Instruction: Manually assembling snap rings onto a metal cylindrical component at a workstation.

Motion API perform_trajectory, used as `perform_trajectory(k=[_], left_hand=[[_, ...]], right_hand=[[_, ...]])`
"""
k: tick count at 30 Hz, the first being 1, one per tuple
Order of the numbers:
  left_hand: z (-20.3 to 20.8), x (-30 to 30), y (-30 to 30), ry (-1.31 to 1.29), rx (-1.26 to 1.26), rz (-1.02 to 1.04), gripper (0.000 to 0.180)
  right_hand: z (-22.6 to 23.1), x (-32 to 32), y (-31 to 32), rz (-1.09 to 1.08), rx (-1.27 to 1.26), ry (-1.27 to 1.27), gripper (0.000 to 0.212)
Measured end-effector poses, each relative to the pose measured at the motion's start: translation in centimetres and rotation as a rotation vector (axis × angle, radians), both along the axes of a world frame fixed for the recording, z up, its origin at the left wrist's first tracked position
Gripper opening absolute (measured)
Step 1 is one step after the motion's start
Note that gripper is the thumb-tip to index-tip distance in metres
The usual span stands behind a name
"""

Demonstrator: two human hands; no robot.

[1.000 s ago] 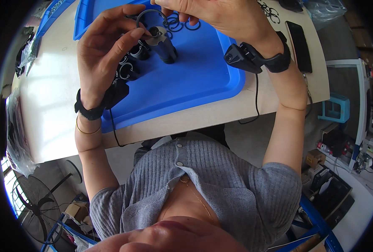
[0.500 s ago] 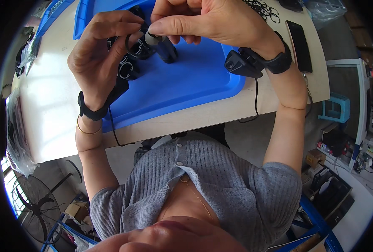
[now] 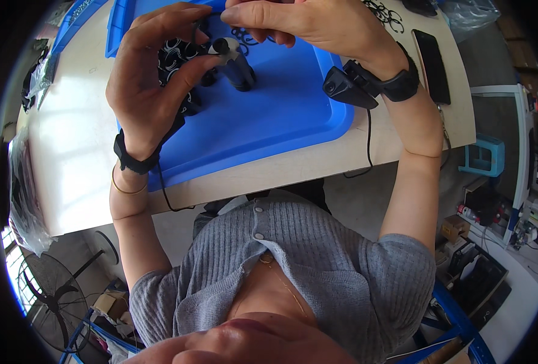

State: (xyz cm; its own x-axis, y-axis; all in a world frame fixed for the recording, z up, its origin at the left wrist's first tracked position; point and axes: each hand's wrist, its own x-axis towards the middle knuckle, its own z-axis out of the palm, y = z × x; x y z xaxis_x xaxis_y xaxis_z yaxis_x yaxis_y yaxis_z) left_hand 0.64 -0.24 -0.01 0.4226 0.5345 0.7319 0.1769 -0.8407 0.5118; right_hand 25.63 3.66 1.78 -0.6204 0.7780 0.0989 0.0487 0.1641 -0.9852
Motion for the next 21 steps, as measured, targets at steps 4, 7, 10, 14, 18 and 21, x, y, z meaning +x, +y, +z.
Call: perform_trajectory(k=[4,7,10,14,18,21], left_hand=[[-0.23,-0.14,-0.17,0.015,-0.057,0.033,0.05],[-0.18,0.18,-0.21,-0.041,-0.162,0.017,0.054],[-0.29,0.23,-0.12,-0.082,-0.295,-0.043,0.056],[-0.52,-0.13,0.22,-0.083,-0.52,-0.129,0.056],[-0.35,-0.45,0.28,0.015,-0.539,-0.094,0.057],[-0.04,-0.49,0.1,0.074,-0.519,-0.048,0.057]], right_hand=[[0.01,-0.12,-0.07,0.02,0.038,0.004,0.02],[0.25,0.01,-0.15,-0.031,0.101,-0.03,0.021],[0.55,0.2,-0.12,-0.064,0.141,-0.005,0.021],[0.67,0.26,-0.01,-0.049,0.144,-0.021,0.021],[0.49,0.08,0.03,-0.038,0.148,-0.001,0.02],[0.42,0.02,-0.01,-0.032,0.149,-0.014,0.019]])
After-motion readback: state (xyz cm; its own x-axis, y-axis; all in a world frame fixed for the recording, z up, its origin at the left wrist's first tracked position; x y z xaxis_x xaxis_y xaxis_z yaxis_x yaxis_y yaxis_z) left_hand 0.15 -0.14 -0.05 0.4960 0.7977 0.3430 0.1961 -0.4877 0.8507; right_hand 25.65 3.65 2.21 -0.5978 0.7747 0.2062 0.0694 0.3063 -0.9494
